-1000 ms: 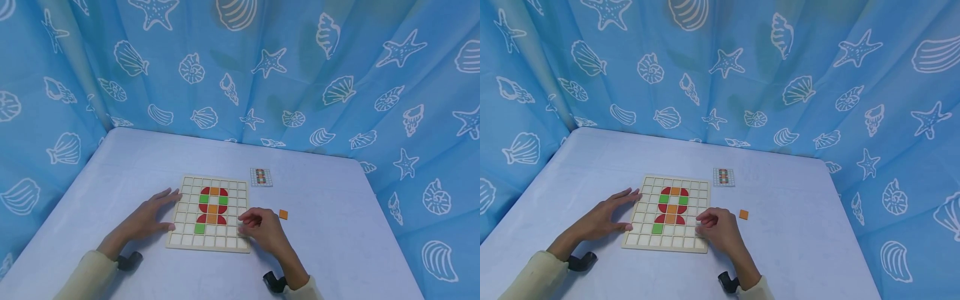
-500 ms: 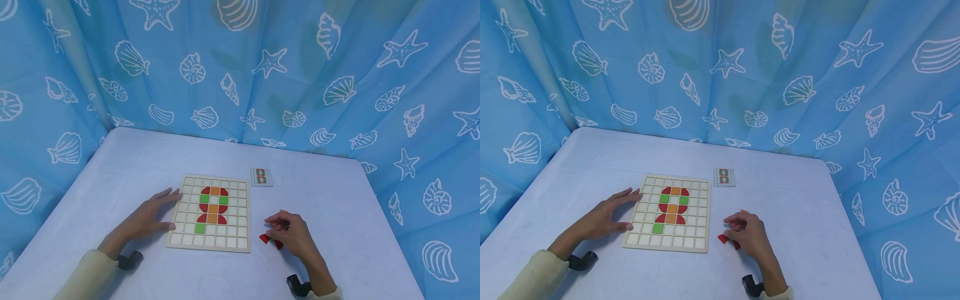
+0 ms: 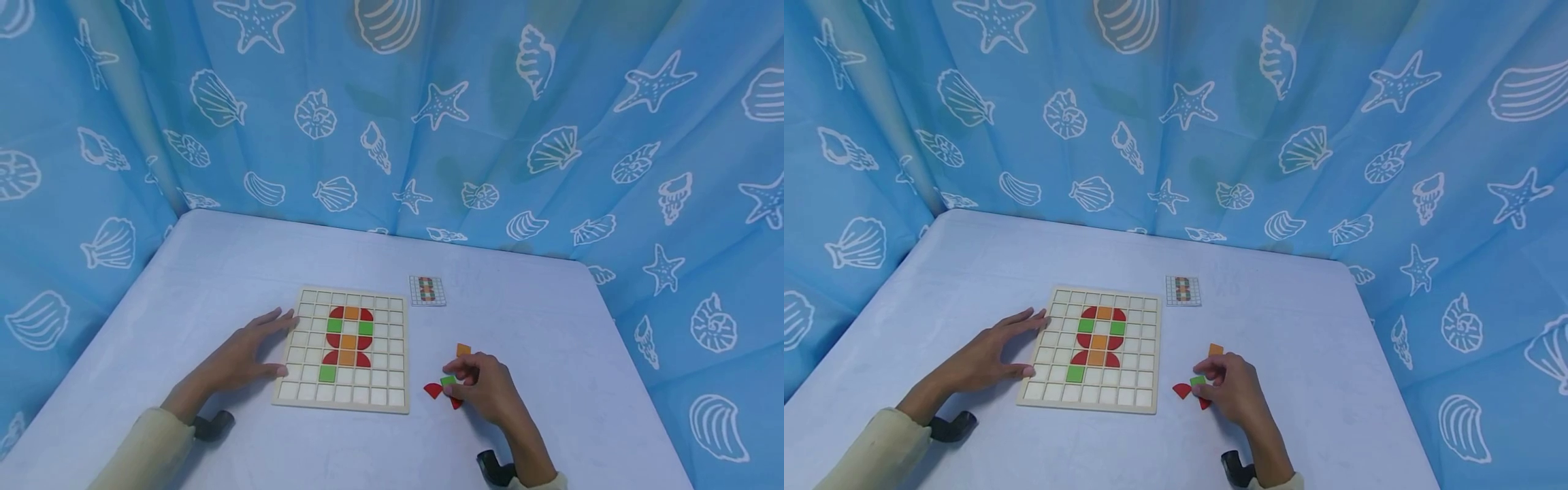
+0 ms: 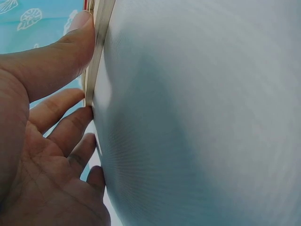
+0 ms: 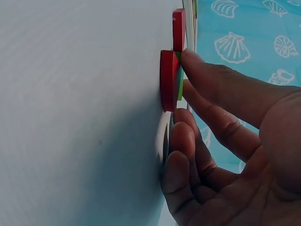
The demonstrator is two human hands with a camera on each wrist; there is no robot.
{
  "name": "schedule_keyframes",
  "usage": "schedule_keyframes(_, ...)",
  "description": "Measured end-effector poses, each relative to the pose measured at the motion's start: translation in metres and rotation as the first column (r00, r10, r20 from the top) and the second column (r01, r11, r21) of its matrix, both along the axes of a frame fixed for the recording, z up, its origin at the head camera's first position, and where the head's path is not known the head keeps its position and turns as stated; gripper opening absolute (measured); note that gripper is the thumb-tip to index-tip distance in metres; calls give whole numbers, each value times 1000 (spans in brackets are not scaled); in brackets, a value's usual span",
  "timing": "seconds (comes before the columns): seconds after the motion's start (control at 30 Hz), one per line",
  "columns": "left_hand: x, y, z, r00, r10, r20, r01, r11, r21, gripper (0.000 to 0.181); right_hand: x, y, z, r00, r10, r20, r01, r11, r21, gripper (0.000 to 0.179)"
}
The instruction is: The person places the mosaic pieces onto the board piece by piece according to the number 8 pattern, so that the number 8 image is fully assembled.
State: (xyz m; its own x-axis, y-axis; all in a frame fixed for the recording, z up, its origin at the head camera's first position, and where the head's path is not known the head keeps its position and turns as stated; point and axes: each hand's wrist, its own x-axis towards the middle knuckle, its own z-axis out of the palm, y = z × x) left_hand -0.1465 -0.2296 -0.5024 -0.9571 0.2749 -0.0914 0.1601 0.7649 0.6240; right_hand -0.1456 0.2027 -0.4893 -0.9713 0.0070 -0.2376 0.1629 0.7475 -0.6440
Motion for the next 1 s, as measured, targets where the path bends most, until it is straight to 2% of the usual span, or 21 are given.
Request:
schedule_keyframes(0.23,0,0,1,1000,5,3,-5,1000,-4,92,-1,1,-1,999,-23,31,23,1000,12,26)
schedule_keyframes(0.4,0,0,2,1000,11,8,-11,1000,-4,92,-2,-1,-3,1000,-24,14,24,1000,-13,29)
schedule_keyframes(0.7,-1,-1,1,1000,2,8,-2,1000,6,92,2,-11,-1,996,-13,-84,-1,986,-168,24)
schedule_keyframes(0.87,-1,-1,0,1000,-2,12,2,1000,6,92,2,-28,1,993,-15,-118,-15,967,-255,24)
schedule_keyframes(1.0,0,0,0,1000,3,22,-3,1000,8,93,1,-43,2,991,12,-130,-51,952,-303,21)
